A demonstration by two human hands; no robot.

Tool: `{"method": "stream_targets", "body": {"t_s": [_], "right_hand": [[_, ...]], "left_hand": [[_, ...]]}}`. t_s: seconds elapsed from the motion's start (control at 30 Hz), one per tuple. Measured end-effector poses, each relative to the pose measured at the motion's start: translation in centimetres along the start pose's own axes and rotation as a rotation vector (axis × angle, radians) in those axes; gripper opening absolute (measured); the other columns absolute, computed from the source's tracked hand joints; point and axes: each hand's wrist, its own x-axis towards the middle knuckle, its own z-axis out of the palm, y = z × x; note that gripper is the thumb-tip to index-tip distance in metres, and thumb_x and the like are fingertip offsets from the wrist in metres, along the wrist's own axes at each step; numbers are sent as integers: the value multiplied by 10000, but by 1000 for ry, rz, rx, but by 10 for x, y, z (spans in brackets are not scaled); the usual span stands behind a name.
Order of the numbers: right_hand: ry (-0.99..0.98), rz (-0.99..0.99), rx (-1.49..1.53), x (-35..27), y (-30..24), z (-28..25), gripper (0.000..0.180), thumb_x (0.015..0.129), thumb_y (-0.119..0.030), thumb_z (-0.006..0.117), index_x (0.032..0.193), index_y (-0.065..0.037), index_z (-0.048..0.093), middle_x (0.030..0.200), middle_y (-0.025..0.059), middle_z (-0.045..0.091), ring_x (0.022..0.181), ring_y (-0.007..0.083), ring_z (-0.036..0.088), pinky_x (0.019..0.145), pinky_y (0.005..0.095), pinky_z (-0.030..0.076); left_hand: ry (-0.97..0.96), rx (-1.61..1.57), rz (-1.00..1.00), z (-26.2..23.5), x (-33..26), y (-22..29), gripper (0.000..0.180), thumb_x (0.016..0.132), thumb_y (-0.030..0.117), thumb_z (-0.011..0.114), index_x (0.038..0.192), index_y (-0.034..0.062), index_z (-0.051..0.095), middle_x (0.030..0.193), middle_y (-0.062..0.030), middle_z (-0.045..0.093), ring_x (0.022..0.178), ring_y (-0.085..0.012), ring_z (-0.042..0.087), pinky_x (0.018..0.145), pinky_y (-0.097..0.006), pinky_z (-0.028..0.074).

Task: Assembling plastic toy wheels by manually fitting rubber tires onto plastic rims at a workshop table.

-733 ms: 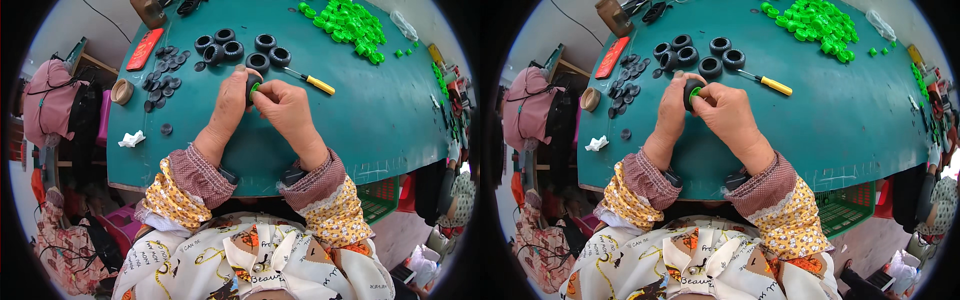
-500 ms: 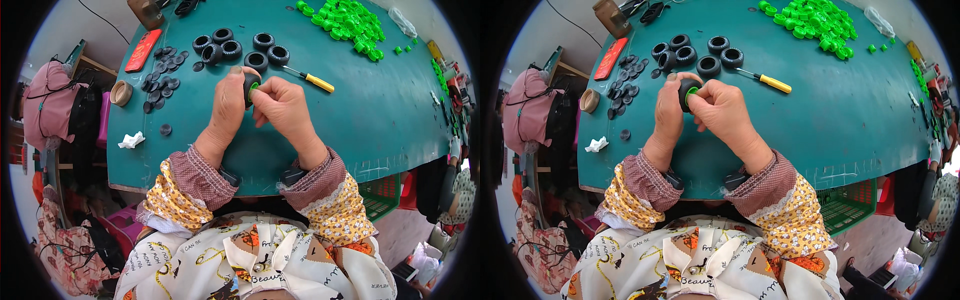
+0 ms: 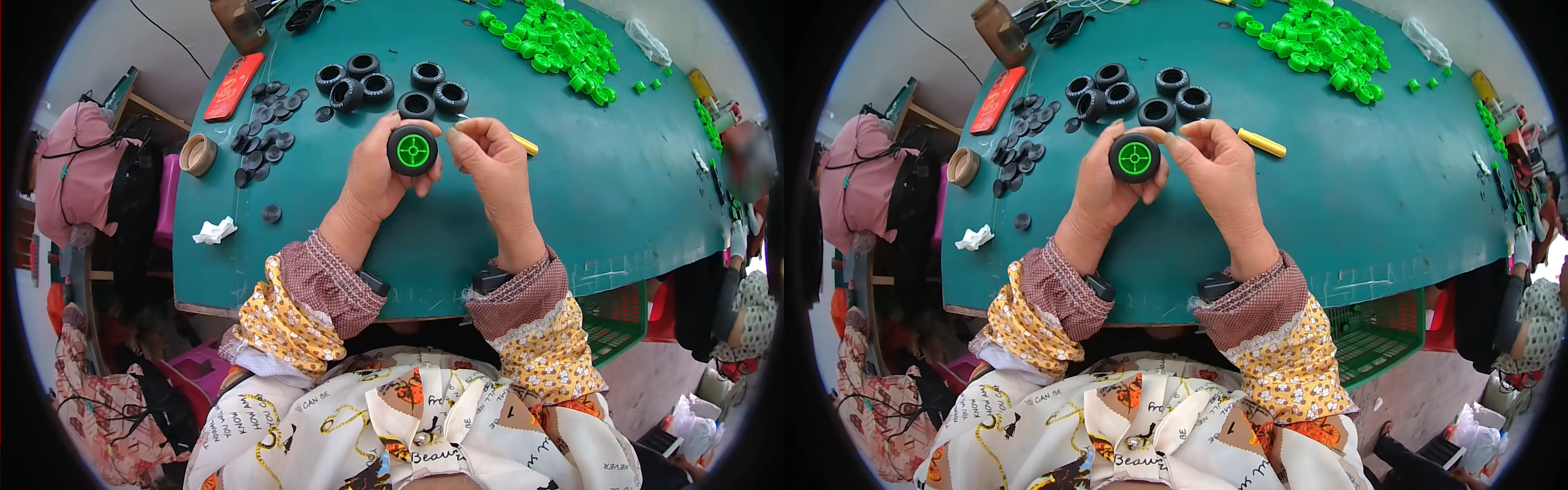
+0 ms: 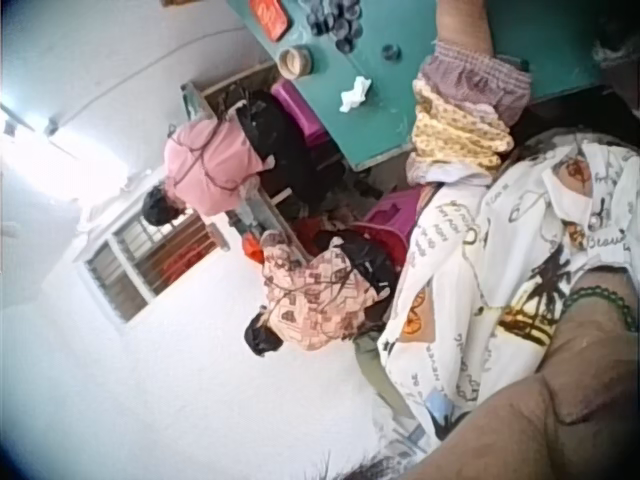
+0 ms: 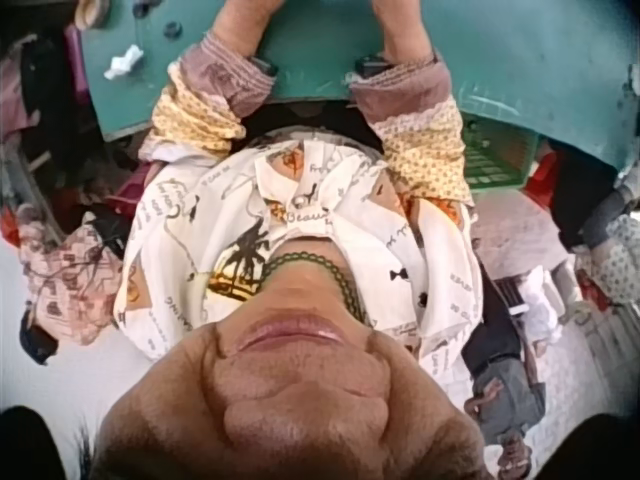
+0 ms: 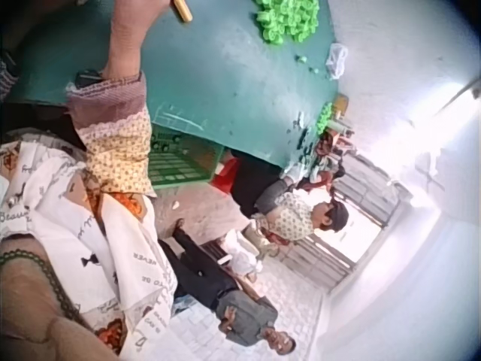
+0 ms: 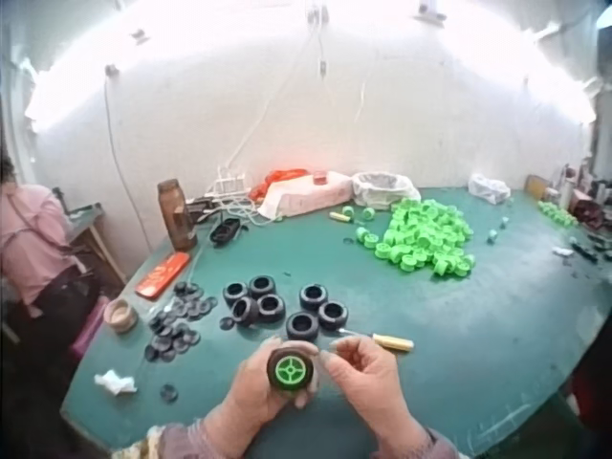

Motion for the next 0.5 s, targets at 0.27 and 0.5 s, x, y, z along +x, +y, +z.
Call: {"method": "stream_targets", "body": {"t_s": [0.27, 0.5], "right_hand": [[-219, 19, -67, -4, 3, 3, 284, 824, -213, 574, 1001, 9, 574, 821, 54, 573, 678, 69, 520, 608, 203, 422], [-94, 90, 33, -4, 8, 3, 253, 843, -232, 550, 938, -1, 595, 752, 20, 570, 654, 50, 498, 590, 203, 419]], "left_hand": [[-85, -206, -173, -7, 0, -8, 543, 921, 392, 200, 950, -42, 526, 727, -166, 577, 555, -248, 583, 393, -298, 472], [14, 33, -94, -6, 0, -9, 535, 908, 449, 310, 1000, -31, 528, 767, -98, 590, 558, -184, 590, 425, -237, 463]]}}
